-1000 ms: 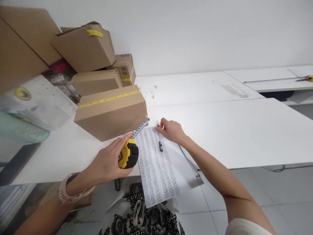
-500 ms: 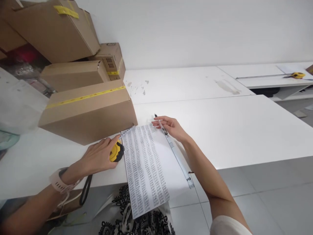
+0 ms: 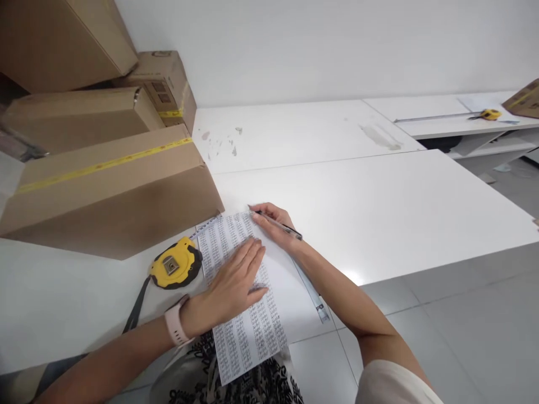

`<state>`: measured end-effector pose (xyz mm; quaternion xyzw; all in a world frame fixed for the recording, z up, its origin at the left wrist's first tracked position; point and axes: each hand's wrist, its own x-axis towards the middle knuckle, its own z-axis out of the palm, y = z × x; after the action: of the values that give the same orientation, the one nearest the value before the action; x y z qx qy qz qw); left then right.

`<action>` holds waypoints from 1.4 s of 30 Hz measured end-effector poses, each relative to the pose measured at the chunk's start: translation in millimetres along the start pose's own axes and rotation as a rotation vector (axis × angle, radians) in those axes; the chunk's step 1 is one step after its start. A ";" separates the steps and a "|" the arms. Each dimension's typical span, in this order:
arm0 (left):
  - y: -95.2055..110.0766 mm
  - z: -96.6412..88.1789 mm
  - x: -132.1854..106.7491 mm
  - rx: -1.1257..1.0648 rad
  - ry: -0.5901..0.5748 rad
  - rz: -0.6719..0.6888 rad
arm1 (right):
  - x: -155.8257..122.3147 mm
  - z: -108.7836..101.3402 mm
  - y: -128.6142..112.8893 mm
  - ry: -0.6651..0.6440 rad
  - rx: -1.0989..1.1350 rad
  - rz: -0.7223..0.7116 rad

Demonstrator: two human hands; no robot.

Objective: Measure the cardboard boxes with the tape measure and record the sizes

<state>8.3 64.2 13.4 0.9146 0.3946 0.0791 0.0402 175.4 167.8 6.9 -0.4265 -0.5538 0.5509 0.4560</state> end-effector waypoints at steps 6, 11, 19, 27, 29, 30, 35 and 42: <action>-4.6 22.0 18.3 -0.047 -0.012 -0.054 | 3.7 -3.0 8.2 -0.018 -0.111 0.058; -9.6 20.4 17.0 -0.105 -0.009 -0.060 | 8.4 -4.9 11.8 -0.003 -0.218 0.042; -11.6 22.2 17.7 -0.174 -0.008 -0.114 | 8.1 -9.6 19.1 0.018 -0.208 -0.031; -10.4 23.3 18.5 -0.131 0.031 -0.111 | 3.3 -7.7 16.3 0.057 -0.391 -0.018; -10.3 22.3 18.8 -0.116 0.029 -0.111 | 3.4 -7.0 16.4 0.041 -0.366 -0.029; -10.3 22.0 19.0 -0.112 0.028 -0.111 | 3.6 -6.8 17.0 0.039 -0.336 -0.032; -10.5 21.8 19.5 -0.107 0.026 -0.104 | 3.0 -6.2 18.3 0.046 -0.305 -0.028; -10.0 20.8 20.0 -0.096 0.011 -0.108 | 1.8 -5.0 15.6 0.042 -0.353 -0.028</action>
<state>18.3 85.4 -6.1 0.8886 0.4392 0.1006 0.0860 179.4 171.1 -8.7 -0.5034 -0.6383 0.4296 0.3932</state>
